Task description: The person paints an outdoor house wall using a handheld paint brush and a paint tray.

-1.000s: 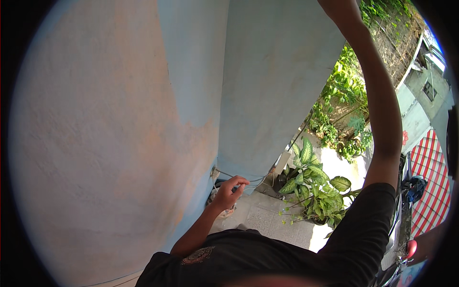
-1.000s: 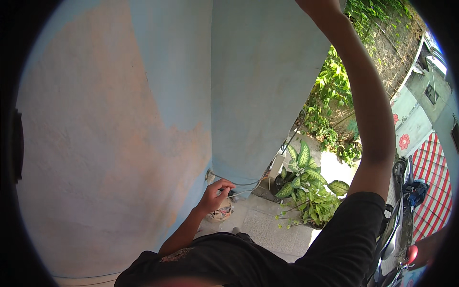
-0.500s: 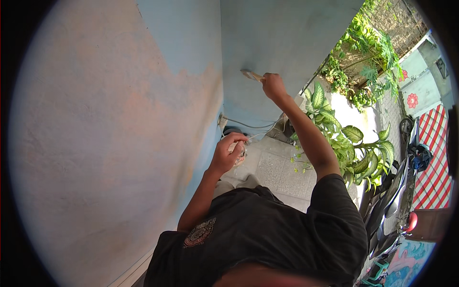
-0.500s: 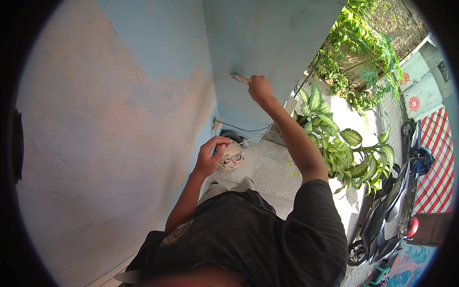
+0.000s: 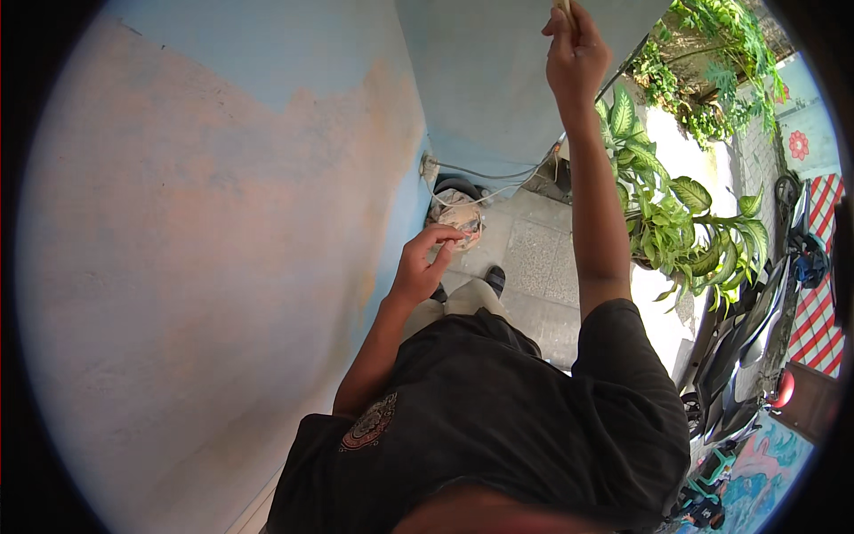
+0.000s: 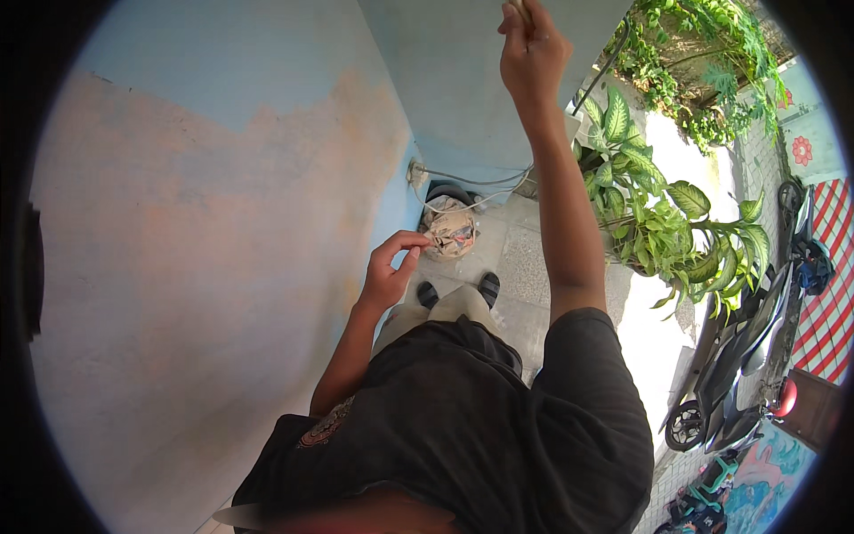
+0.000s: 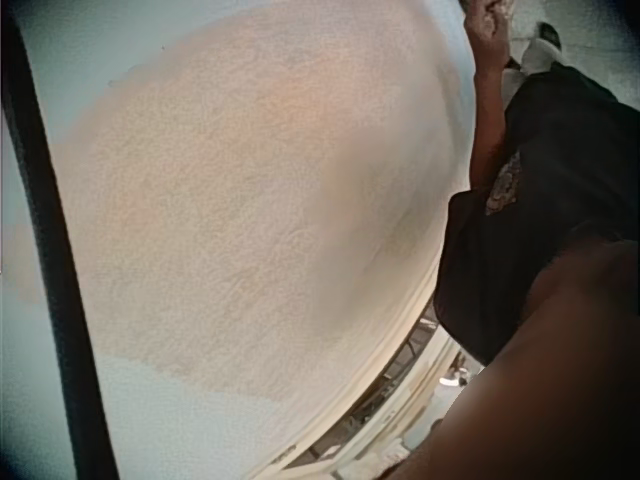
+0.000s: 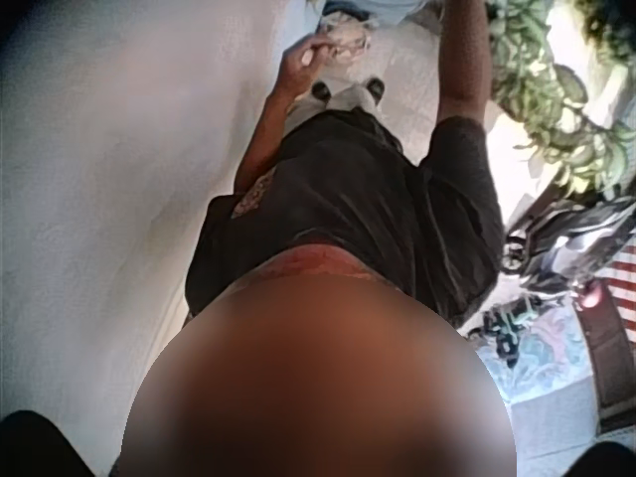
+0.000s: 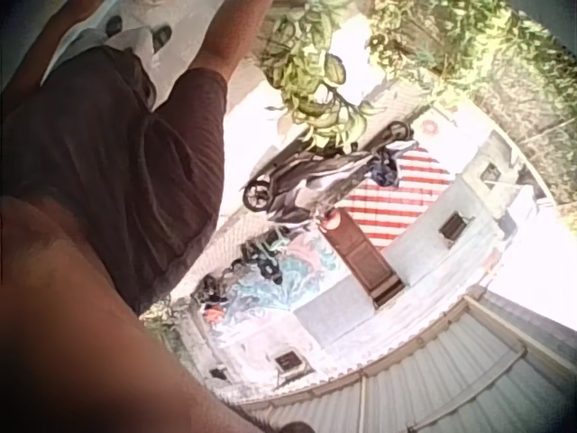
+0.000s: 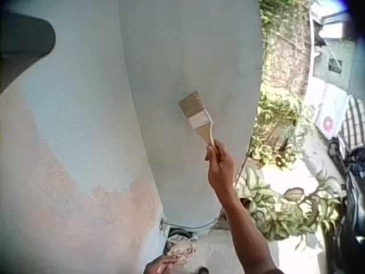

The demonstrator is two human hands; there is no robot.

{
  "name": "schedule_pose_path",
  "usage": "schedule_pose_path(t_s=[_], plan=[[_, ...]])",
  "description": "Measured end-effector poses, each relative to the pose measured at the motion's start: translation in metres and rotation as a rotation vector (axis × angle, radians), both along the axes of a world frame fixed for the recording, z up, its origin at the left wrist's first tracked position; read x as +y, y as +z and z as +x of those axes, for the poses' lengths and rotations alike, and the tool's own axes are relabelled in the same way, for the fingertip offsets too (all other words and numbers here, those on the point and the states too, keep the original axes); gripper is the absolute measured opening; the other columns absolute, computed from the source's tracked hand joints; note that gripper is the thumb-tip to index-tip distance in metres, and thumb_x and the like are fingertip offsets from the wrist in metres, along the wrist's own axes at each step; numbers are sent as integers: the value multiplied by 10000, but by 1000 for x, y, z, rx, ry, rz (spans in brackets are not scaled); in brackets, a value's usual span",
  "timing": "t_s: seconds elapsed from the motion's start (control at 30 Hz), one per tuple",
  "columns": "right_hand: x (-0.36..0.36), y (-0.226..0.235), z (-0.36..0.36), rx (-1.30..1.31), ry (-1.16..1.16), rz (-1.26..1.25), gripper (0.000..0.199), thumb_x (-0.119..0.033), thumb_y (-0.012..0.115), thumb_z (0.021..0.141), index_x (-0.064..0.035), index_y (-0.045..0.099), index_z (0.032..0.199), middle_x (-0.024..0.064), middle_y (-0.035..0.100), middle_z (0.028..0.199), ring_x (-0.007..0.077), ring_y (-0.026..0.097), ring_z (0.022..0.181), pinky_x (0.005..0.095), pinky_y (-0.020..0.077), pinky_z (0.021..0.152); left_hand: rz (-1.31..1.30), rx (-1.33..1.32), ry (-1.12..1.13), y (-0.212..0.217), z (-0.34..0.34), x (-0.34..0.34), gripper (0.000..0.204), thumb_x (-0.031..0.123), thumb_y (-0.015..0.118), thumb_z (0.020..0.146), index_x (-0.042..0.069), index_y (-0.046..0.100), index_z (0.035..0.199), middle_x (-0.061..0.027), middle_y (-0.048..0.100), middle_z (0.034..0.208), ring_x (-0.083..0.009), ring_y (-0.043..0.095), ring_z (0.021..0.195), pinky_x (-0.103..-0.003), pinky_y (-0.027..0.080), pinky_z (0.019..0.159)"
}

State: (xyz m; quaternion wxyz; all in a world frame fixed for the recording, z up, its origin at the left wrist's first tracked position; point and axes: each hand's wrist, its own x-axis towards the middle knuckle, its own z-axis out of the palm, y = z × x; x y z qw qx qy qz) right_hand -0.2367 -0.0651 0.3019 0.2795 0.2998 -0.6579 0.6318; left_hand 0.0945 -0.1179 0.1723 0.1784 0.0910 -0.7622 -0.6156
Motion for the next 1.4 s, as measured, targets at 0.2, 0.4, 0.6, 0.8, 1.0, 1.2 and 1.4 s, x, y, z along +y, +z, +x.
schedule_pose_path(t_s=[0.2,0.4,0.6,0.8,1.0,1.2,1.4], plan=[[-42,-298,41,-618,-2,-143,235,-206,562,1014,18,613,1064,-13,515,648,55,459,580,245,374,518,-7,-154,-32,-26,10,2,162,-23,538,934,-26,661,1041,-122,673,1029,-191,652,961,-306,504,879],[-66,-430,99,-941,-280,97,267,-228,565,985,27,636,1017,168,630,699,329,590,619,419,456,600,32,-280,-13,-59,38,8,167,-19,560,925,-14,671,1050,-135,678,1037,-224,659,950,-313,499,857],[-77,-453,98,-1248,-390,210,300,-244,564,959,34,670,990,253,688,844,438,661,838,495,479,738,29,-317,-28,-62,44,10,163,-19,551,929,-13,674,1036,-132,685,1026,-224,661,954,-314,502,857],[-98,-479,98,-1609,-318,25,318,-206,557,944,90,668,981,235,686,867,382,671,764,468,498,637,40,-321,-46,-70,43,6,175,-31,538,933,-18,668,1049,-128,677,1044,-207,656,967,-313,501,880],[-147,-474,63,-1710,-171,-78,314,-196,557,944,101,657,917,228,672,861,366,657,710,449,477,548,42,-340,-43,-87,56,9,158,-17,541,936,-16,665,1034,-139,679,1028,-230,658,958,-322,501,868],[-176,-409,132,-1060,2,164,284,-185,535,972,87,614,948,327,633,873,500,613,857,517,465,748,49,-405,-20,-90,64,2,162,-18,547,933,-14,665,1044,-139,678,1036,-226,661,962,-320,498,884],[-114,-421,132,-975,-96,154,253,-227,522,992,-9,641,1035,243,664,797,454,633,763,518,469,671,40,-390,-2,-86,58,-1,167,-19,545,932,-12,668,1044,-134,678,1035,-220,660,958,-318,499,883]])
